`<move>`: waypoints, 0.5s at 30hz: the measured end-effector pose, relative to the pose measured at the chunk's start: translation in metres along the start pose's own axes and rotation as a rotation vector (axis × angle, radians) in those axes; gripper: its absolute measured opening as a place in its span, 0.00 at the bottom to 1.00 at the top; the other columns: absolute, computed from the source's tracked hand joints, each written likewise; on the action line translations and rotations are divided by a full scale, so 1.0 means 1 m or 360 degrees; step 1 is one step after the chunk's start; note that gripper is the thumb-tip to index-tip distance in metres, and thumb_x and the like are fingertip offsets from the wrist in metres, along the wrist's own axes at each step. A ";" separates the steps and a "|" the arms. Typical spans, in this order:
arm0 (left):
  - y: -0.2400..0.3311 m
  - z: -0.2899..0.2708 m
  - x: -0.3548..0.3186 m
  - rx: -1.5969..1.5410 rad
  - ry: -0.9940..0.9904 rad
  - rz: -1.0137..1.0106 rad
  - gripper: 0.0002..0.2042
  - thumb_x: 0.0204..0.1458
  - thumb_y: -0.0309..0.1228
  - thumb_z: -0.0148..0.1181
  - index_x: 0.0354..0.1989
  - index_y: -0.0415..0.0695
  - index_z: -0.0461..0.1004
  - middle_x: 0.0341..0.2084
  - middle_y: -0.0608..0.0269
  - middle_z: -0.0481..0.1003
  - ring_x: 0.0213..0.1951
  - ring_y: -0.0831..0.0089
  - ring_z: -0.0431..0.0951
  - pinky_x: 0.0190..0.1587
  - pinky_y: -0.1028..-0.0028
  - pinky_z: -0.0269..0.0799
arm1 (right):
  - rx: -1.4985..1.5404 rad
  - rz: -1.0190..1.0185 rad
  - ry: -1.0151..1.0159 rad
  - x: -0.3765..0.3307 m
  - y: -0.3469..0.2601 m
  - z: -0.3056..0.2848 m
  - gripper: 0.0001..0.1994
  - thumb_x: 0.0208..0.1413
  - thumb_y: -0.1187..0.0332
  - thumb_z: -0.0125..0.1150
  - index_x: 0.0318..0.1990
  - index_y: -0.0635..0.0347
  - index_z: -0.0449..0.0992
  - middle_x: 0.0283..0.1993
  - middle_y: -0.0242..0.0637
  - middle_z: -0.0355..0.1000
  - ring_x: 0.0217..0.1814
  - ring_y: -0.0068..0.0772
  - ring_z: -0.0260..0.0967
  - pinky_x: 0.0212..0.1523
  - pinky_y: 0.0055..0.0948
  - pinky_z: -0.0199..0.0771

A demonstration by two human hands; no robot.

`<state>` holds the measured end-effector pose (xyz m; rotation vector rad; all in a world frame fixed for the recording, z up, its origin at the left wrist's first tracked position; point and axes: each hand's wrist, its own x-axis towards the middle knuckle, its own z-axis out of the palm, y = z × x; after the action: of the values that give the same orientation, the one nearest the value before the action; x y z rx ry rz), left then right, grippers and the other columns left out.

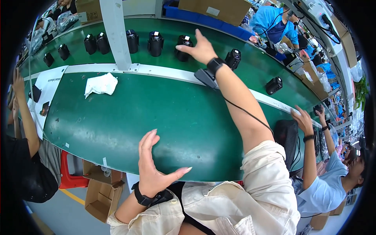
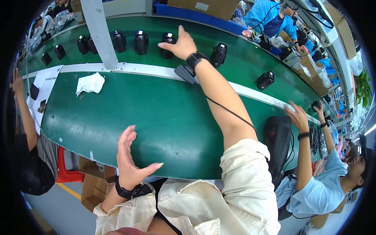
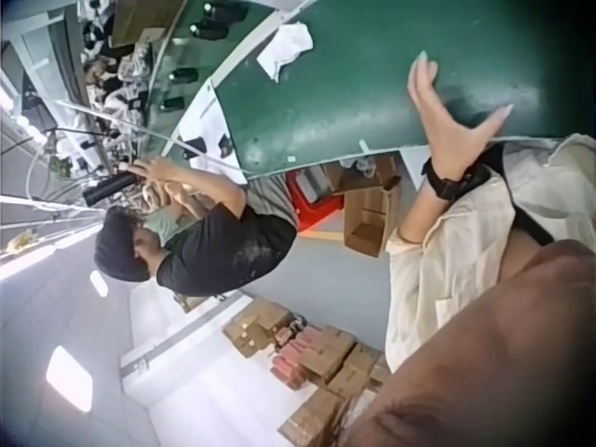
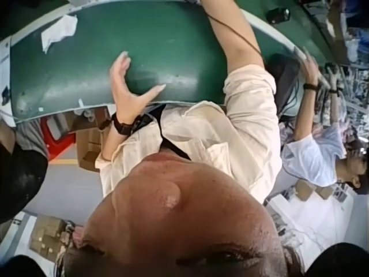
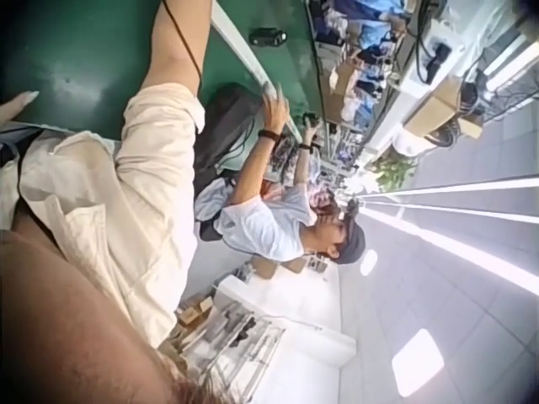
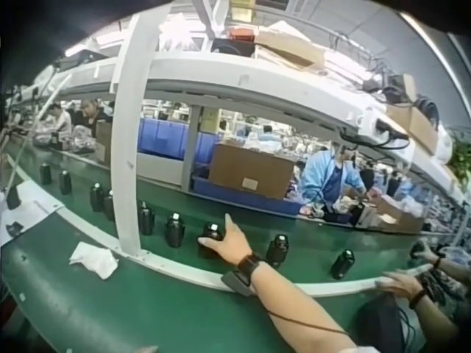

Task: The person picks up a rangefinder from the conveyor belt, peels a small white sticker from its lens area, and presses it onto the device's body. After repeating this process for several rangefinders, the person places each one back onto the belt.

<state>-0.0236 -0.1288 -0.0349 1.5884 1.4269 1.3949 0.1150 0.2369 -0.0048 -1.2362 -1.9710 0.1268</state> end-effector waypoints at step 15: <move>0.009 0.000 0.005 -0.0798 -0.0229 -0.0300 0.61 0.33 0.30 0.78 0.71 0.40 0.34 0.55 0.44 0.66 0.55 0.60 0.71 0.57 0.65 0.67 | 0.1280 -0.0959 -0.1807 -0.163 -0.127 -0.118 0.35 0.41 0.69 0.74 0.60 0.61 0.67 0.53 0.43 0.71 0.52 0.40 0.71 0.55 0.32 0.69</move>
<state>-0.0211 -0.1267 -0.0253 1.1741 1.0095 1.3608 0.1363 0.0050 0.0425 0.0844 -2.6428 1.3864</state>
